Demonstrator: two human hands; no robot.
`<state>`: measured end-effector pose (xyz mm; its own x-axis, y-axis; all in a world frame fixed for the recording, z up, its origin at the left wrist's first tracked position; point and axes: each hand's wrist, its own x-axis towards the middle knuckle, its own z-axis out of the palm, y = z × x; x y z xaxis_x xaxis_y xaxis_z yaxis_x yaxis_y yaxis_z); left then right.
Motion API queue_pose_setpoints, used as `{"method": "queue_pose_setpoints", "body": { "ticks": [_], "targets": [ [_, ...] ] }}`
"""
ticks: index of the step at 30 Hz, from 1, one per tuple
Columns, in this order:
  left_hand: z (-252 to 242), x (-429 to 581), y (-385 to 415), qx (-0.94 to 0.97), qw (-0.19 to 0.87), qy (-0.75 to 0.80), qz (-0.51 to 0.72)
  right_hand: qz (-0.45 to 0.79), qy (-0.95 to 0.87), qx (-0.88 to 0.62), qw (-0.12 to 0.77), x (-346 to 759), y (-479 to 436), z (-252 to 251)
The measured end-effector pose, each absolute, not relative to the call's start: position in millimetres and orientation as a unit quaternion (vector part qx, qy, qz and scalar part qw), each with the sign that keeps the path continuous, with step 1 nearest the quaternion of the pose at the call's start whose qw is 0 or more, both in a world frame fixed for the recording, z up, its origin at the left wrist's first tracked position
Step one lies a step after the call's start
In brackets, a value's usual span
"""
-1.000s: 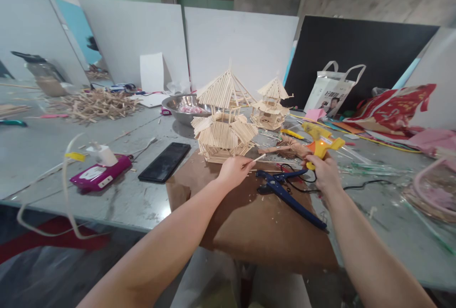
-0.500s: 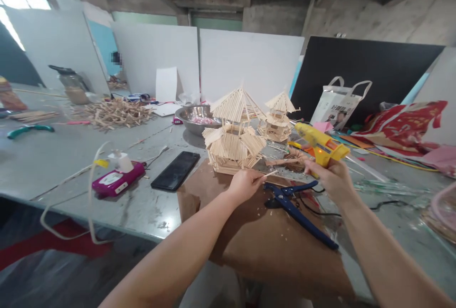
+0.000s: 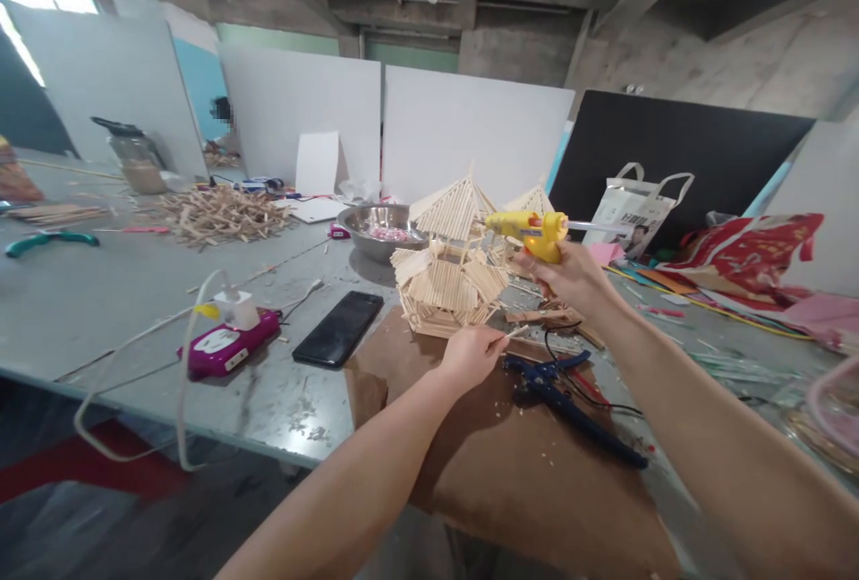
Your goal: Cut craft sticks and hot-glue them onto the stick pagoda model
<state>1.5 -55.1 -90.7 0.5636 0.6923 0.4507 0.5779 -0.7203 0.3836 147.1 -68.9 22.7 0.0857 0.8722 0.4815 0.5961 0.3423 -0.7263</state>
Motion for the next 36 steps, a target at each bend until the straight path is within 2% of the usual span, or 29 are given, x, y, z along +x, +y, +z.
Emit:
{"method": "queue_pose_setpoints", "body": {
  "ticks": [15, 27, 36],
  "targets": [
    [-89.9, 0.3, -55.1, 0.878, 0.097, 0.368, 0.289, 0.091, -0.665, -0.573, 0.470, 141.7, -65.3, 18.3],
    [-91.0, -0.3, -54.5, 0.876, 0.104, 0.374, 0.286, 0.043, -0.657, -0.631, 0.410, 135.9, -71.4, 26.8],
    [-92.3, -0.3, -54.1, 0.875, 0.096, 0.376, 0.287, 0.038, -0.656, -0.625, 0.421, 137.5, -73.1, 23.1]
  ]
}}
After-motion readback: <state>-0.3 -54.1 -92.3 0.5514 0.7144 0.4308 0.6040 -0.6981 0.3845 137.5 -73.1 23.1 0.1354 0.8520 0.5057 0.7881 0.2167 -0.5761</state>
